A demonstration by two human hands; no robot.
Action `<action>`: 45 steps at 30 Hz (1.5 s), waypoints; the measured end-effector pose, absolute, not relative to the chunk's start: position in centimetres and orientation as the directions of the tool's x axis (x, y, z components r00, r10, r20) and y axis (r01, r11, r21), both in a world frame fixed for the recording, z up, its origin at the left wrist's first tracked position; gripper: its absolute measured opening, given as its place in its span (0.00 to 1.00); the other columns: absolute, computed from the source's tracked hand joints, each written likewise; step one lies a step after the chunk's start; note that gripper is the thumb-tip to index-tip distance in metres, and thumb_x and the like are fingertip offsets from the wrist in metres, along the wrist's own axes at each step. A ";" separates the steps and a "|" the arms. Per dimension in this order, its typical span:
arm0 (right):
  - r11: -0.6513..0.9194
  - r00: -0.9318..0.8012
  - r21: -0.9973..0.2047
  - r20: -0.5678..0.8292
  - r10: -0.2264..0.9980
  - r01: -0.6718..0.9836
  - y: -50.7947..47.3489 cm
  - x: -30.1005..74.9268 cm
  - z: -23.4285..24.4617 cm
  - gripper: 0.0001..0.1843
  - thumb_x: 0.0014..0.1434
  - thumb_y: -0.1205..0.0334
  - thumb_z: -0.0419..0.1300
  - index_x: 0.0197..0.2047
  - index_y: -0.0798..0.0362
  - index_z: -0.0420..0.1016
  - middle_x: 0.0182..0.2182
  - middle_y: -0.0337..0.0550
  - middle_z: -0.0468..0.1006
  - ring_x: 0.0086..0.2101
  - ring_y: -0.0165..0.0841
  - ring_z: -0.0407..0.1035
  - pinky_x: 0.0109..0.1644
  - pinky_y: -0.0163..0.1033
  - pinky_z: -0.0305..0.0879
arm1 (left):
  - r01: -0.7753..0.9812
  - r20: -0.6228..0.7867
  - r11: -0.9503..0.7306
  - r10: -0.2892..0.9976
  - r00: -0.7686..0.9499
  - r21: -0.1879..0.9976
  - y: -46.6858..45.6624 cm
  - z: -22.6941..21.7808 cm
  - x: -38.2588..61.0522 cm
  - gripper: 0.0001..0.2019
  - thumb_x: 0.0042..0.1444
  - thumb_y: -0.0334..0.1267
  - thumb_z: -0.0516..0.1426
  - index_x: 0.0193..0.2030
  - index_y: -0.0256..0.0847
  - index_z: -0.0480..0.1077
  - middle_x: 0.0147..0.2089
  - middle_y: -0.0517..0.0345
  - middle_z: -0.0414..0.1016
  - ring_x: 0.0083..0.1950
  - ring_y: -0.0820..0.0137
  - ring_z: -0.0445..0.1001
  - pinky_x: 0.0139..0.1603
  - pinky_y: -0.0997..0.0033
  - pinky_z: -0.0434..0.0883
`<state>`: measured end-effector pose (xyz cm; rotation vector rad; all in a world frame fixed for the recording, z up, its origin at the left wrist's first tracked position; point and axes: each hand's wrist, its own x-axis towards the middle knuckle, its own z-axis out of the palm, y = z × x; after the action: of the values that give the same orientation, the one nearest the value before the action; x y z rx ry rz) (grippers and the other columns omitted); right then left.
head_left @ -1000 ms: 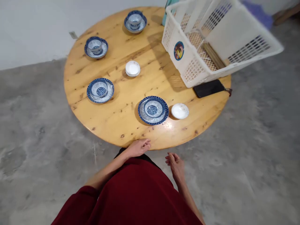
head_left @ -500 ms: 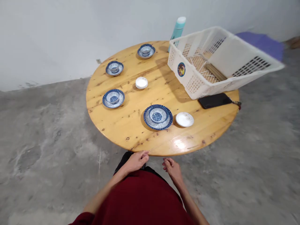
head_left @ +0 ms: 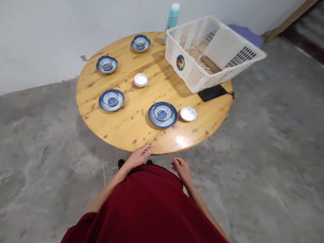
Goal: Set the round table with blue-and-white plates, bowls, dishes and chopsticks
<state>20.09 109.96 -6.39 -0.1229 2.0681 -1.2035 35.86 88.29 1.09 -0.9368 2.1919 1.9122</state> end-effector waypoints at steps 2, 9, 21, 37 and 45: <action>0.558 -0.734 -0.788 -0.537 -0.417 0.260 108.5 21.5 -5.8 0.26 0.47 0.40 0.57 0.36 0.54 0.76 0.25 0.43 0.79 0.22 0.34 0.72 0.26 0.37 0.65 | -0.483 -0.434 0.017 -0.412 -0.801 0.875 86.7 1.0 38.0 0.28 0.65 0.53 0.53 0.65 0.37 0.70 0.61 0.40 0.78 0.62 0.57 0.77 0.64 0.55 0.71; 0.530 -0.728 -0.831 -0.466 -0.502 0.166 101.1 27.6 -3.7 0.26 0.52 0.40 0.56 0.38 0.55 0.77 0.26 0.42 0.78 0.23 0.33 0.71 0.27 0.37 0.64 | -0.496 -0.420 -0.015 -0.553 -0.719 0.868 80.4 1.3 47.0 0.30 0.64 0.55 0.52 0.64 0.35 0.71 0.60 0.39 0.79 0.61 0.55 0.77 0.64 0.55 0.72; 0.514 -0.772 -0.854 -0.380 -0.509 0.081 90.9 37.2 -3.8 0.23 0.52 0.42 0.55 0.37 0.54 0.77 0.26 0.44 0.79 0.25 0.36 0.73 0.30 0.39 0.67 | -0.489 -0.430 -0.058 -0.572 -0.698 0.871 72.4 -0.1 59.2 0.31 0.62 0.53 0.52 0.63 0.33 0.70 0.58 0.37 0.79 0.57 0.56 0.79 0.62 0.56 0.72; 0.567 -0.769 -0.823 -0.381 -0.514 0.029 84.9 40.4 -5.0 0.24 0.51 0.41 0.52 0.34 0.52 0.76 0.24 0.44 0.79 0.23 0.37 0.73 0.29 0.40 0.67 | -0.420 -0.456 -0.202 -0.562 -0.690 0.885 65.7 -2.1 61.9 0.33 0.57 0.60 0.57 0.60 0.36 0.72 0.55 0.39 0.81 0.52 0.56 0.80 0.58 0.56 0.73; 0.503 -0.791 -0.863 -0.340 -0.508 0.048 76.5 38.2 -5.1 0.21 0.54 0.43 0.53 0.34 0.51 0.76 0.24 0.42 0.78 0.23 0.36 0.72 0.29 0.40 0.67 | -0.434 -0.468 -0.211 -0.591 -0.657 0.876 56.7 -0.7 60.1 0.35 0.54 0.62 0.59 0.58 0.35 0.74 0.54 0.39 0.81 0.52 0.55 0.81 0.55 0.56 0.75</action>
<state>38.22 76.45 -5.07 -0.3753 2.1780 -1.2752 60.12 56.70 -0.65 -1.3390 2.0424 2.1600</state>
